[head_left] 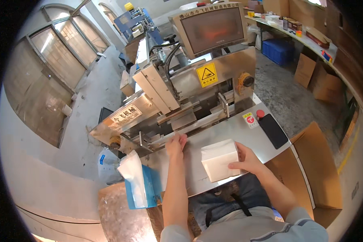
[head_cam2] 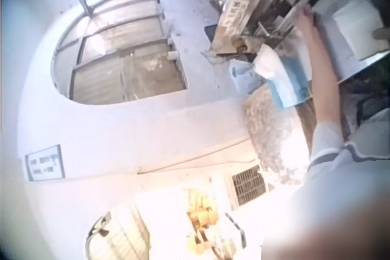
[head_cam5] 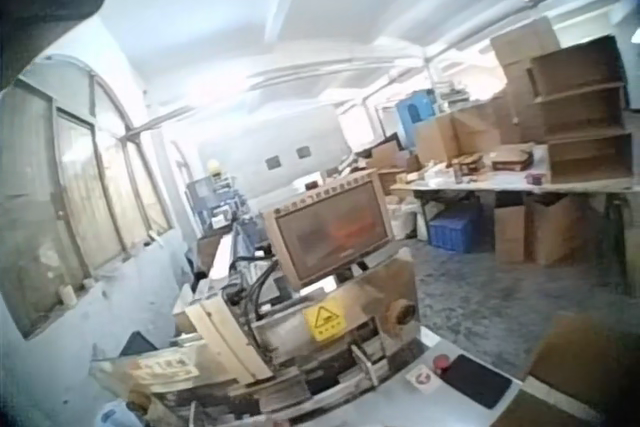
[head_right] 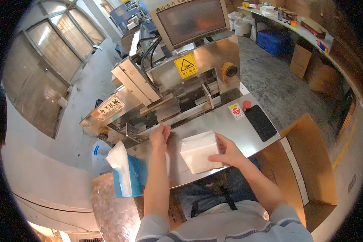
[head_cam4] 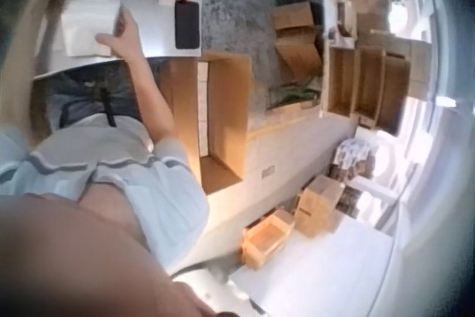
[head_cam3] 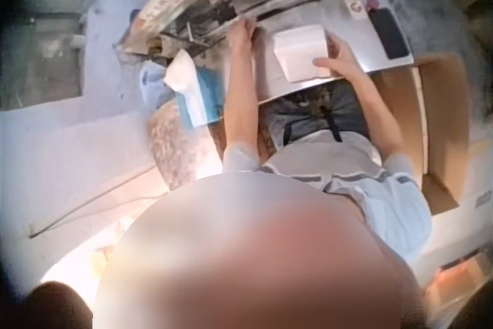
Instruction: Wrapping small white boxes in plastic film using a heat-sealing machine and placing them into a larger cardboard carton.
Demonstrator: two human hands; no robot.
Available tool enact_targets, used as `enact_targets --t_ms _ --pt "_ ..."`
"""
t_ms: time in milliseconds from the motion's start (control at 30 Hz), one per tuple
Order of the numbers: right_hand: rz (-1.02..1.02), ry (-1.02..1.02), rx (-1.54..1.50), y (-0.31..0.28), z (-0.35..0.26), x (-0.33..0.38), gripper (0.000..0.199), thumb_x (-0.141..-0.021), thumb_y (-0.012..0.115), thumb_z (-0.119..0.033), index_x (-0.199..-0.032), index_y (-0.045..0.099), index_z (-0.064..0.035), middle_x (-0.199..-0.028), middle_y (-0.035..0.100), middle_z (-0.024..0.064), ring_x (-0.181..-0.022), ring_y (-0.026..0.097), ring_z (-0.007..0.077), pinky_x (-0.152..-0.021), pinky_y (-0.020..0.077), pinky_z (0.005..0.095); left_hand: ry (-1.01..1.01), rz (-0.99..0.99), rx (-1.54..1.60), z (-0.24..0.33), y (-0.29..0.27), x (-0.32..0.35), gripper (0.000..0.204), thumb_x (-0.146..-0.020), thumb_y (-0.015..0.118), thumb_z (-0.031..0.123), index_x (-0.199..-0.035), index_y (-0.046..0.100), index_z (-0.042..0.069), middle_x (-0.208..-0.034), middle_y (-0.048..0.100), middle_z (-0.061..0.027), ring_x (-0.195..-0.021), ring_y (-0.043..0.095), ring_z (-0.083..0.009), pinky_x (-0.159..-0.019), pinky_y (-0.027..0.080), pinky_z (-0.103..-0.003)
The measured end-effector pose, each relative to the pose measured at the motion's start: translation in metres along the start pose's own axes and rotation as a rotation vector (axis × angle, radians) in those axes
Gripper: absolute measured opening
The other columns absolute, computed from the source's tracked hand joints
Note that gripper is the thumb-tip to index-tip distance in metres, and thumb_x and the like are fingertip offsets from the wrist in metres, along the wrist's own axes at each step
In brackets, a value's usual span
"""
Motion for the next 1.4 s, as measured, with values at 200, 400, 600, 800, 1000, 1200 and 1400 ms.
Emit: enact_targets --t_ms 200,400,600,800,1000,1200,1400 --pt "0.045 -0.043 -0.002 -0.026 -0.005 0.031 0.096 -0.068 0.088 -0.008 -0.148 0.036 0.0016 -0.135 0.056 0.0112 -0.126 0.053 0.021 -0.107 0.0413 0.0349 0.364 0.111 -0.249 0.086 -0.135 0.132 0.02 -0.093 0.067 0.022 -0.103 0.065 0.005 -0.094 0.067 -0.005 -0.084 0.067 -0.0161 -0.072 0.055 -0.028" --pt "0.123 -0.389 0.63 0.014 -0.054 0.039 0.074 -0.065 0.076 -0.006 -0.135 0.051 -0.0043 -0.131 0.057 0.0154 -0.124 0.054 0.0333 -0.108 0.0394 0.0415 0.814 1.551 -1.187 0.168 -0.399 0.296 0.064 -0.097 0.064 0.029 -0.142 0.041 -0.011 -0.13 0.062 -0.0209 -0.114 0.062 -0.0321 -0.092 0.053 -0.038" --pt "-0.05 -0.905 1.087 0.082 -0.06 0.049 0.055 -0.066 0.068 -0.001 -0.12 0.061 -0.0109 -0.126 0.063 0.0069 -0.118 0.056 0.0333 -0.103 0.0388 0.0561 -0.096 -0.029 0.131 0.037 -0.098 0.296 0.07 -0.099 0.054 0.047 -0.149 0.033 0.003 -0.142 0.049 -0.0207 -0.129 0.052 -0.0398 -0.097 0.053 -0.053" --pt "-0.322 -0.872 1.057 0.089 -0.067 0.099 0.035 -0.08 0.07 -0.005 -0.115 0.068 -0.0098 -0.13 0.061 0.0069 -0.121 0.057 0.0282 -0.105 0.0433 0.0446 -0.123 -0.251 0.264 -0.01 -0.009 0.232 0.075 -0.088 0.07 0.018 -0.148 0.031 -0.004 -0.13 0.056 -0.0185 -0.115 0.059 -0.0283 -0.097 0.051 -0.038" --pt "0.302 -0.014 -0.132 -0.036 -0.055 0.134 0.069 -0.082 0.077 -0.013 -0.141 0.044 0.0005 -0.133 0.058 0.0154 -0.121 0.056 0.0226 -0.103 0.0446 0.0385 -0.1 -0.688 -0.051 -0.014 0.111 0.253 0.105 -0.077 0.078 0.009 -0.158 0.012 0.003 -0.132 0.055 -0.0185 -0.119 0.058 -0.0282 -0.102 0.047 -0.039" --pt "0.476 -0.025 -0.084 -0.078 -0.055 0.175 0.083 -0.077 0.085 -0.031 -0.142 0.044 -0.0003 -0.13 0.058 0.0096 -0.119 0.054 0.0181 -0.104 0.0429 0.0355 0.045 -0.853 -0.317 -0.05 0.17 0.281 0.106 -0.077 0.08 0.009 -0.158 0.011 0.003 -0.128 0.057 -0.0156 -0.119 0.056 -0.0258 -0.104 0.043 -0.036" --pt "1.114 -0.182 0.214 -0.212 -0.102 0.27 0.061 -0.083 0.08 -0.02 -0.135 0.051 -0.0049 -0.118 0.066 0.006 -0.105 0.063 0.0154 -0.092 0.0524 0.034 0.568 -0.627 -1.094 -0.079 0.085 0.21 0.075 -0.095 0.065 0.028 -0.153 0.028 -0.001 -0.148 0.04 -0.0252 -0.136 0.042 -0.0372 -0.113 0.032 -0.046"
Point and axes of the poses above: each hand's wrist, its own x-axis away from the middle knuckle, its own y-axis out of the palm, z = x × y, the point moved 3 cm from there along -x, towards the middle knuckle
